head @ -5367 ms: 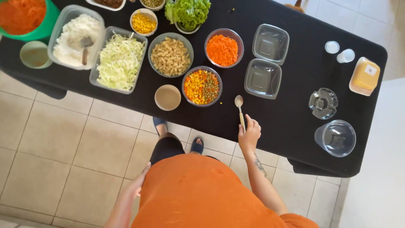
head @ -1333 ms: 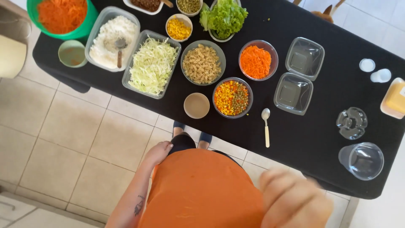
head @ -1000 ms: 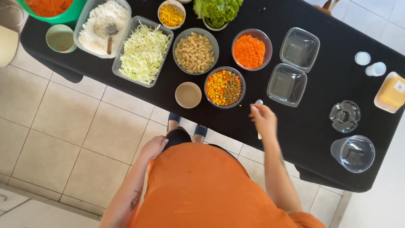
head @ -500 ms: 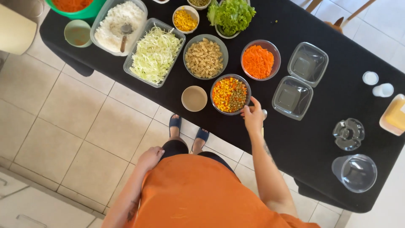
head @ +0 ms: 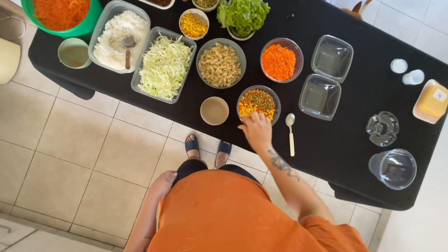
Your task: The person assembles a salad by adding peas and corn to a bowl of shredded carrots using a spoon. They then move to the stove to stir-fry diced chicken in a pan with a spatula. Finally, they retrieve eggs and a cucumber from the refrigerator and place them on the counter.
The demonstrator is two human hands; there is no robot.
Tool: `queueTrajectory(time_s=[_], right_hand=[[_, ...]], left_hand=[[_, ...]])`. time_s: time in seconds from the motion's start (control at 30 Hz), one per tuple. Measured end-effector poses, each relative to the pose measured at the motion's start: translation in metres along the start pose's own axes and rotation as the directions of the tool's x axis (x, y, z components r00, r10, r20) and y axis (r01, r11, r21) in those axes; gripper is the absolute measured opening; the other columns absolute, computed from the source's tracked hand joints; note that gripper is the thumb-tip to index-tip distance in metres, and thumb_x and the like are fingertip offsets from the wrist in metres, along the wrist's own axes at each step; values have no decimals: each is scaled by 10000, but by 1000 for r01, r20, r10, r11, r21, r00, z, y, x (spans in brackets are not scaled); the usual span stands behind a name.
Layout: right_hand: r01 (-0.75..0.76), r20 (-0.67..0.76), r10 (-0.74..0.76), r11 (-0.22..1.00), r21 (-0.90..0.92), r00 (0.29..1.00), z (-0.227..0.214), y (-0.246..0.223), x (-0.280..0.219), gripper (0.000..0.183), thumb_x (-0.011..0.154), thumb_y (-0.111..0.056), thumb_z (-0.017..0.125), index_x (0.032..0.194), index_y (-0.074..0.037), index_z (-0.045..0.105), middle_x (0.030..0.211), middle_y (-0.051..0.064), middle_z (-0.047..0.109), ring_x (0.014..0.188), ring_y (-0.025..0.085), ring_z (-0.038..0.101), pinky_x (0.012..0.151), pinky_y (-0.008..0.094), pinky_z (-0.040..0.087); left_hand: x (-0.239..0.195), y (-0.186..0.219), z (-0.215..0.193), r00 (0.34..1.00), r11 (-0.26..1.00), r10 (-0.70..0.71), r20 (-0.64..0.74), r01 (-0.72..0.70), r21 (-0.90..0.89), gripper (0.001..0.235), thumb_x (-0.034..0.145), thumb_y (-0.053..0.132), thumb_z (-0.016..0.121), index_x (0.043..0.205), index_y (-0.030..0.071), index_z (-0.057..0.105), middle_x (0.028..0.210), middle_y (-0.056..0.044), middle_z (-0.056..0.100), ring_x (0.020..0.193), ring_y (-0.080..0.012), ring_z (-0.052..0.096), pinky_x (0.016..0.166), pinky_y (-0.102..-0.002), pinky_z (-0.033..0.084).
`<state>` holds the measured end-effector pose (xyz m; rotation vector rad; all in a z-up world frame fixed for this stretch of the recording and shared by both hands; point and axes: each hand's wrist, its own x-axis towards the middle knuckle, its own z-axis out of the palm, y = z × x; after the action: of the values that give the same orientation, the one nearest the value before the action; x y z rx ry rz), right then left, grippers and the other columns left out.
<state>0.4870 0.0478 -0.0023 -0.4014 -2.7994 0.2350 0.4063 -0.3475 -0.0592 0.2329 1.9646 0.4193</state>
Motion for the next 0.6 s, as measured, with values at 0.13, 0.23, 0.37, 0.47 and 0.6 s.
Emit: queueTrajectory(time_s=[0.13,0.23,0.37,0.47,0.6], right_hand=[[66,70,-55,984,-168,996,22,7,-39,176,758,-191,632,931,-219,651,934,-20,524,896,196,490,709,314,414],[24,71,-12,985,-168,997,2,29,-52,13,796,-274,641,795,-264,648,844,-70,516,834,163,509,680,293,404],[52,60,-42,983,-176,997,-19,44,-43,43,813,-308,645,799,-270,659,890,-76,531,848,155,514,675,281,407],[104,92,-88,977,-186,992,-41,31,-34,31,776,-264,677,805,-251,679,899,-65,543,879,170,523,684,292,426],[145,105,-140,988,-46,985,-68,-7,-8,181,808,-113,545,956,-173,631,907,32,586,785,279,539,669,407,439]], left_hand=[[6,3,-3,1000,1000,5,-1,-5,21,496,936,477,381,1277,161,555,1251,-220,560,1204,-378,512,1020,-458,404],[2,7,-7,1000,1000,3,7,-3,18,492,940,471,381,1279,161,556,1266,-205,557,1217,-365,505,1026,-450,394],[11,3,3,1000,1000,7,-3,-7,-10,481,934,459,400,1279,163,555,1269,-204,553,1227,-361,491,1039,-455,381],[-4,-7,11,1000,999,3,-23,-4,-49,472,935,450,409,1272,161,569,1279,-190,556,1236,-350,488,1050,-444,372],[14,-104,64,989,976,-63,-135,33,-216,435,884,427,334,1003,169,664,1104,-39,666,1069,-160,595,942,-269,401]])
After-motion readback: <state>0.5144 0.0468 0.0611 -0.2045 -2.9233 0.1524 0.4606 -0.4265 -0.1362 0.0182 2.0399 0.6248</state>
